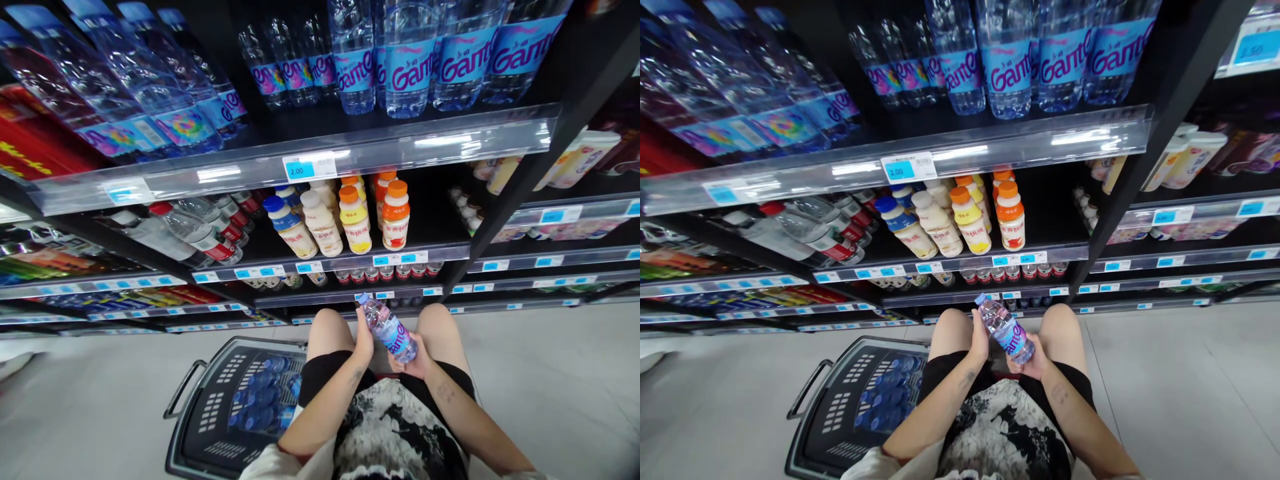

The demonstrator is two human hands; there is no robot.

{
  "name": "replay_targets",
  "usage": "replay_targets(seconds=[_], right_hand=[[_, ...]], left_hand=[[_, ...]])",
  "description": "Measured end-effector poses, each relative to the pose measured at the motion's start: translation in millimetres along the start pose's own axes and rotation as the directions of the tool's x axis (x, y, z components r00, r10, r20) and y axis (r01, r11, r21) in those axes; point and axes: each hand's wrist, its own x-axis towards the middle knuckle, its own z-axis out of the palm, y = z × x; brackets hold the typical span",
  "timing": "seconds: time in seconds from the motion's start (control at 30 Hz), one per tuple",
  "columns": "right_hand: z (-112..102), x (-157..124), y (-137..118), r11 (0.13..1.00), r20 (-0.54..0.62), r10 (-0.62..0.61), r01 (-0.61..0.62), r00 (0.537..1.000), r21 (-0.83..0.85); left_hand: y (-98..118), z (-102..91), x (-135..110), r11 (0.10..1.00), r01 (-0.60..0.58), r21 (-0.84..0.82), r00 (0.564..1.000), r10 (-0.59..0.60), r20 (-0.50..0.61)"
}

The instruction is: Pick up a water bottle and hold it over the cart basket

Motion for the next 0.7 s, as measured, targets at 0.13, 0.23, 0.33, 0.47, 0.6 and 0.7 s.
replay_targets(seconds=[0.13, 0.23, 0.33, 0.47, 0.6, 0.7], right_hand=[[5.9, -0.5, -1.6, 1.000, 0.013, -0.010, 0.010, 1.000, 0.000], [10.0, -2.1, -4.0, 1.000, 0.033, 0.025, -0.025, 0.999, -0.002], [14.9, -4.9, -5.4, 0.999, 0.035, 0.053, -0.053, 0.998, -0.005], [23.7, -9.7, -5.3, 0.998, 0.006, 0.065, -0.065, 0.998, -0.022], [29.2, -11.9, -3.4, 0.996, -0.061, 0.055, -0.058, 0.997, -0.061], [28.3, -11.6, 2.2, 0.991, -0.144, 0.034, -0.052, 0.989, -0.123]], left_hand=[[-20.1, -3.9, -17.8, 0.999, 0.008, -0.045, 0.998, -0.005, 0.066], [-25.0, -8.0, -30.1, 1.000, -0.008, 0.017, 0.991, 0.006, 0.136], [-21.3, -9.9, -35.8, 0.990, -0.092, 0.104, 0.977, 0.070, 0.202], [-17.6, -10.4, -35.8, 0.984, -0.101, 0.144, 0.977, 0.071, 0.201], [-19.0, -11.2, -36.7, 0.992, -0.077, 0.098, 0.982, 0.058, 0.180], [-18.5, -12.1, -40.2, 0.989, -0.093, 0.114, 0.986, 0.076, 0.148]])
